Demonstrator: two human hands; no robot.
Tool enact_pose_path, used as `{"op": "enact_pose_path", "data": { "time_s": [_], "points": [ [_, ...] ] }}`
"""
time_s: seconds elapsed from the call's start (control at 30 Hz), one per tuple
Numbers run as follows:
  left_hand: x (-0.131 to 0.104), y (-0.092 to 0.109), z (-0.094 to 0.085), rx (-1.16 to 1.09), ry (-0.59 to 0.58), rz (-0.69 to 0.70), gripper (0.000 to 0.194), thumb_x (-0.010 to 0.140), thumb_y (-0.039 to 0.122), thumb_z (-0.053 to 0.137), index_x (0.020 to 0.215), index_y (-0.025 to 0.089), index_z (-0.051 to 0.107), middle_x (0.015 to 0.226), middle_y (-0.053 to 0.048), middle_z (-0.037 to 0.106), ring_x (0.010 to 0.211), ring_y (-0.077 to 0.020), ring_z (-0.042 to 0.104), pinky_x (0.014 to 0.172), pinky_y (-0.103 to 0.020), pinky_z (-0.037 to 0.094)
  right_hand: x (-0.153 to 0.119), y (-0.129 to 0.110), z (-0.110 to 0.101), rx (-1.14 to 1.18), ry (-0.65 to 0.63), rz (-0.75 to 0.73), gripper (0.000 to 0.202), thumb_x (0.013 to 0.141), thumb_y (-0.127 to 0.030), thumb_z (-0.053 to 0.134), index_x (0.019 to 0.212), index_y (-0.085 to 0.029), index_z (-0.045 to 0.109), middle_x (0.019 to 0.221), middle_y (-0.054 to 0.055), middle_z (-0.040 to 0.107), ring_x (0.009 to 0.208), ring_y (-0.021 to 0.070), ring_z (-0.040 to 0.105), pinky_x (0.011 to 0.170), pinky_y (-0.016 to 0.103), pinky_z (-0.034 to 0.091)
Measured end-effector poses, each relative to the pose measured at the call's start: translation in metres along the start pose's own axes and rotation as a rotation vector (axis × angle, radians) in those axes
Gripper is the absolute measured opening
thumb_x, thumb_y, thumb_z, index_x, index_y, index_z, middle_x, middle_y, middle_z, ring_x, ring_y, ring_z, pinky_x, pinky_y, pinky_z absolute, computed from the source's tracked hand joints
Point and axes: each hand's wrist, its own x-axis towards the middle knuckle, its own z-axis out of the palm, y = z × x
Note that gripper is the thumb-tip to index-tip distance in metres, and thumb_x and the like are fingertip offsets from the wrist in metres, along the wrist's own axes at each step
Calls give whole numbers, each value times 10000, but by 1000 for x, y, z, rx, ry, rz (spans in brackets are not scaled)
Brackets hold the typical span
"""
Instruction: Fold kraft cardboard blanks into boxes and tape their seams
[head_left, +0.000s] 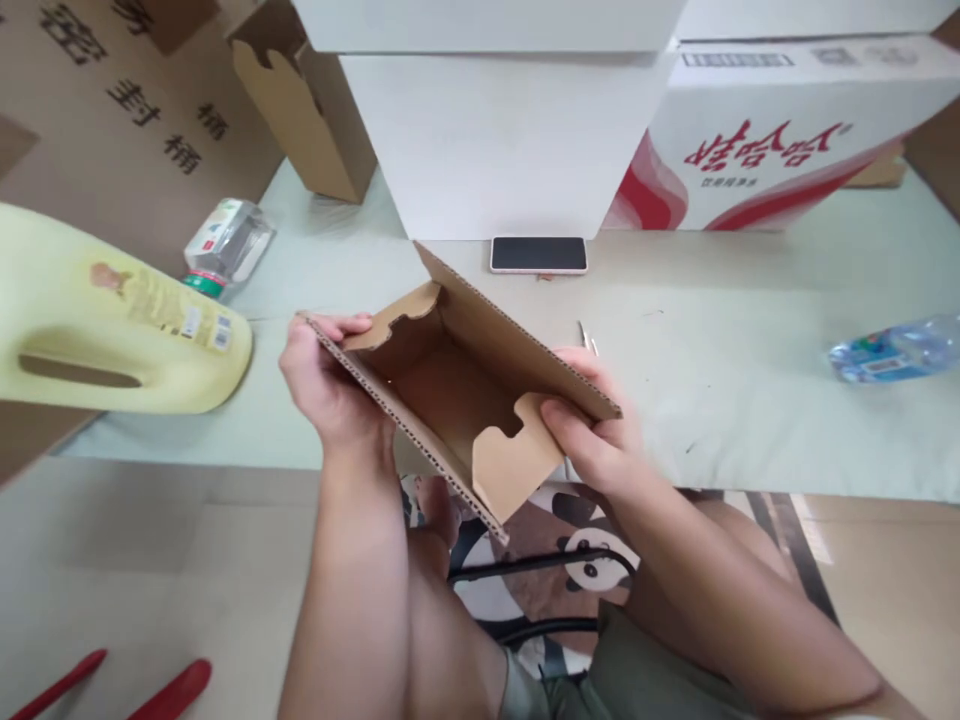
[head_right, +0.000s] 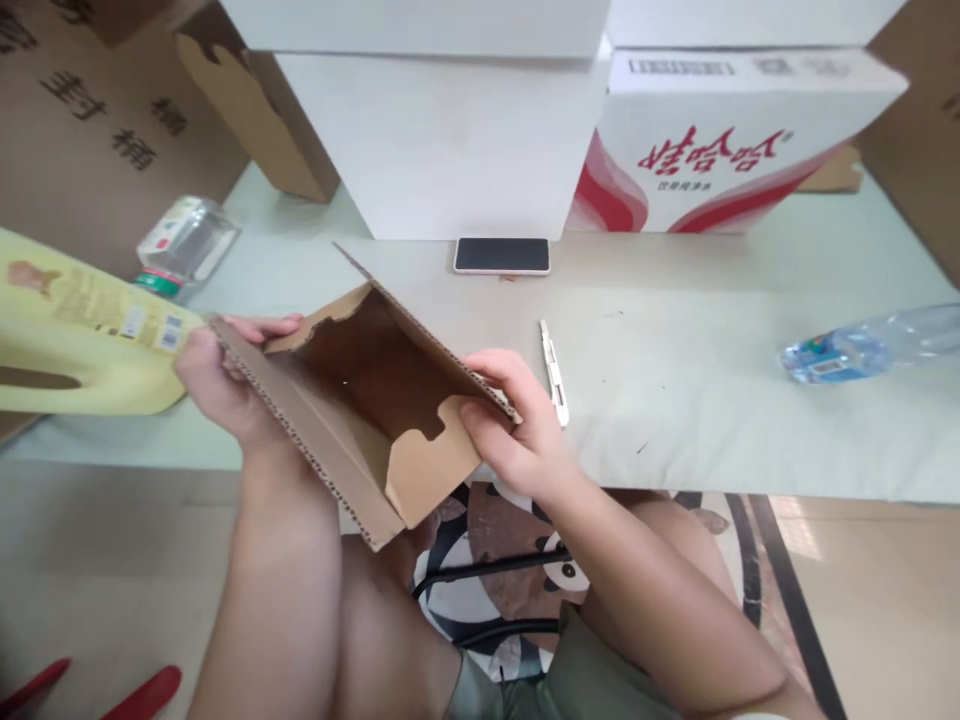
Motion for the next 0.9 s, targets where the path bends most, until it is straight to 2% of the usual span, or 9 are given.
{"op": "enact_pose_path", "data": {
  "time_s": [0.07, 0.17, 0.3, 0.43, 0.5, 0.6, 0.7, 0.8, 0.9],
  "points": [
    [0, -3, 2, 4, -22, 39, 309, 875, 317, 447, 586, 215, 488, 589, -15, 517, 686, -156, 562, 893, -357, 515, 0, -2, -6, -3, -32, -16, 305, 962, -276, 545, 1242, -372, 619, 1178, 37, 680, 1134, 246, 649, 962, 474, 570],
    [-6, -9, 4, 36, -102, 43, 324, 830, 480, 638, 679, 215, 527, 630, 18, 491, 733, -142, 578, 950, -339, 503, -8, -1, -13, -22, -31, -50, 333, 939, -305, 584, 1257, -380, 642, 1223, 61, 643, 1190, 263, 629, 1003, 503, 556],
    [-15, -15, 5, 128, -173, -26, 496, 671, 611, 827, 925, 250, 600, 783, 23, 581, 819, -145, 618, 884, -295, 509, -23, 3, -13, -20, -13, -207, 508, 868, -517, 679, 1351, -372, 624, 1267, 101, 578, 1209, 299, 618, 1030, 516, 551],
    [-18, -12, 3, 180, -256, -93, 501, 595, 534, 906, 945, 268, 665, 922, -2, 620, 822, -134, 607, 784, -248, 503, -30, 3, -12, 3, -11, -307, 618, 871, -710, 558, 1358, -339, 639, 1319, 112, 597, 1229, 334, 623, 1091, 573, 512],
    [-18, -10, 1, 215, -310, -132, 474, 617, 503, 902, 972, 264, 698, 975, -19, 636, 861, -151, 619, 796, -261, 515, -31, 2, -14, -35, -26, -276, 481, 919, -613, 533, 1281, -337, 689, 1320, 99, 625, 1247, 335, 623, 1099, 586, 506],
    [-15, -9, -5, 347, -432, -96, 334, 723, 476, 829, 954, 245, 758, 1092, -58, 638, 1097, -222, 617, 970, -340, 515, -31, 3, -15, -89, -9, -227, 322, 904, -367, 560, 1171, -330, 737, 1283, 84, 656, 1240, 317, 636, 1081, 579, 527],
    [-12, -11, -10, 462, -526, -17, 163, 790, 374, 762, 898, 258, 803, 1194, -68, 604, 1294, -265, 527, 1116, -404, 448, -30, 4, -15, -98, 15, -231, 314, 878, -330, 554, 1124, -327, 749, 1261, 79, 667, 1218, 317, 648, 1064, 591, 538],
    [-9, -11, -12, 504, -525, 0, 150, 798, 244, 691, 869, 277, 819, 1177, -63, 598, 1266, -260, 541, 1134, -418, 443, -29, 3, -12, -103, 2, -238, 319, 903, -377, 539, 1147, -324, 738, 1288, 82, 654, 1233, 318, 640, 1060, 576, 539],
    [-6, -7, -13, 526, -471, 22, 186, 764, 193, 654, 825, 259, 817, 1131, -63, 618, 1200, -246, 576, 1120, -407, 451, -28, -4, -10, -107, -32, -250, 462, 932, -504, 541, 1342, -313, 631, 1370, 108, 603, 1269, 315, 609, 1072, 531, 525]
  ]
}}
